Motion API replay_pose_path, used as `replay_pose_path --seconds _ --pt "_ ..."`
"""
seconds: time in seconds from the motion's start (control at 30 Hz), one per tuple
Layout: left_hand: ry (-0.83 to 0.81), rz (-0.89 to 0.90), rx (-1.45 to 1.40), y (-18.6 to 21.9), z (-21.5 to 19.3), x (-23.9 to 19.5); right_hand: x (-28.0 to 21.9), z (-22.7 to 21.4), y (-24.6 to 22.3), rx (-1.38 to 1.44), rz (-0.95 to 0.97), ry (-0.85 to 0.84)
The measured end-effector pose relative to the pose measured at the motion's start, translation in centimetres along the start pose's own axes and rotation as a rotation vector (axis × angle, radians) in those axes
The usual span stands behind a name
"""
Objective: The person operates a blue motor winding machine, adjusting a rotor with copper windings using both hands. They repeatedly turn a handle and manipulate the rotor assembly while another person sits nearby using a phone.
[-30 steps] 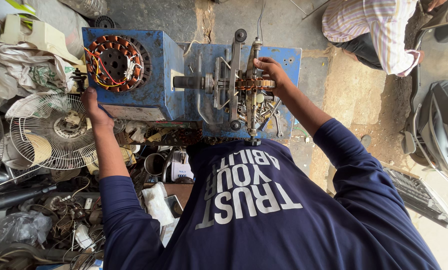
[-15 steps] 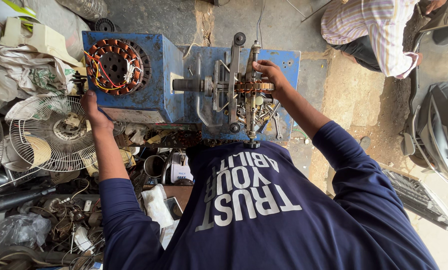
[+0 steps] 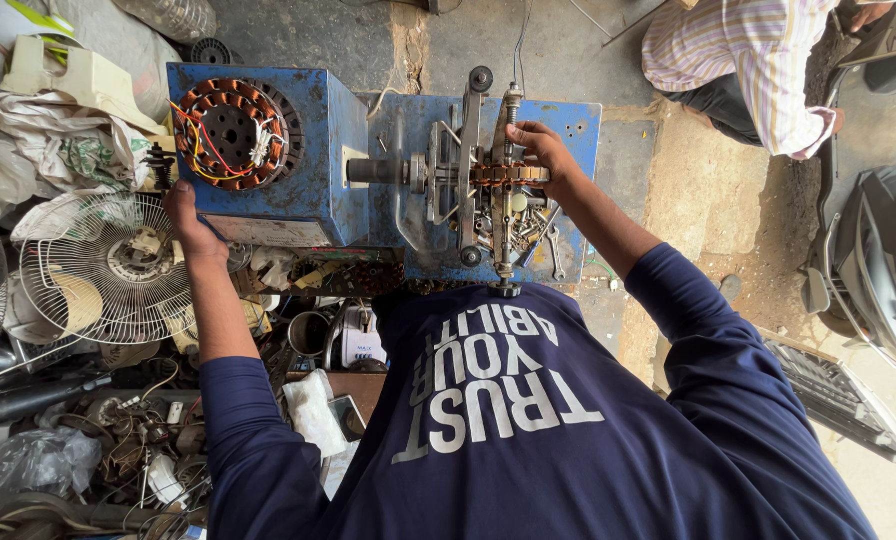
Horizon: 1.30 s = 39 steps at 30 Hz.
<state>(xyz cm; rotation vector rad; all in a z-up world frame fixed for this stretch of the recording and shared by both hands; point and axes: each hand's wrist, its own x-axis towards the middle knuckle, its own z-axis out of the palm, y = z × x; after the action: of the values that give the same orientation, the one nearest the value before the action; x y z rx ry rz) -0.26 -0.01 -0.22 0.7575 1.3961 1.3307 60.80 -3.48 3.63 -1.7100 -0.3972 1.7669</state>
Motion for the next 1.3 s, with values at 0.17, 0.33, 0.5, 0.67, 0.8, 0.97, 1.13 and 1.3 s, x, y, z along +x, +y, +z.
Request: replay_pose_path --seconds 0.17,0.33,0.5,0.67,0.8,0.97,1.13,1.3 --pt "-0.007 -0.008 0.044 0.0 -0.1 0.1 0.1 0.0 0.1 -0.004 -0.016 0.003" --pt "0.012 -0.014 0.024 0.0 0.0 0.1 0.2 0.0 0.1 -0.010 -0.009 0.010" --pt "0.009 -0.019 0.019 0.5 0.5 -0.3 0.5 -0.2 0.4 -0.006 -0.014 0.016" --pt "0.005 -0.023 0.031 0.8 0.6 -0.5 0.7 -0.4 0.5 -0.002 -0.023 0.009" --pt "-0.002 -0.010 -0.015 0.3 0.4 -0.2 0.4 -0.2 0.3 0.021 -0.030 -0.013" --pt "0.018 0.004 -0.021 0.0 0.0 0.0 -0.4 0.0 -0.2 -0.037 0.007 0.018" --pt "-0.015 -0.027 0.050 0.4 0.3 -0.1 -0.3 0.1 -0.4 -0.022 -0.007 0.003" --pt "0.022 -0.030 0.030 0.0 0.1 -0.3 -0.3 0.2 -0.2 -0.102 0.050 0.063"
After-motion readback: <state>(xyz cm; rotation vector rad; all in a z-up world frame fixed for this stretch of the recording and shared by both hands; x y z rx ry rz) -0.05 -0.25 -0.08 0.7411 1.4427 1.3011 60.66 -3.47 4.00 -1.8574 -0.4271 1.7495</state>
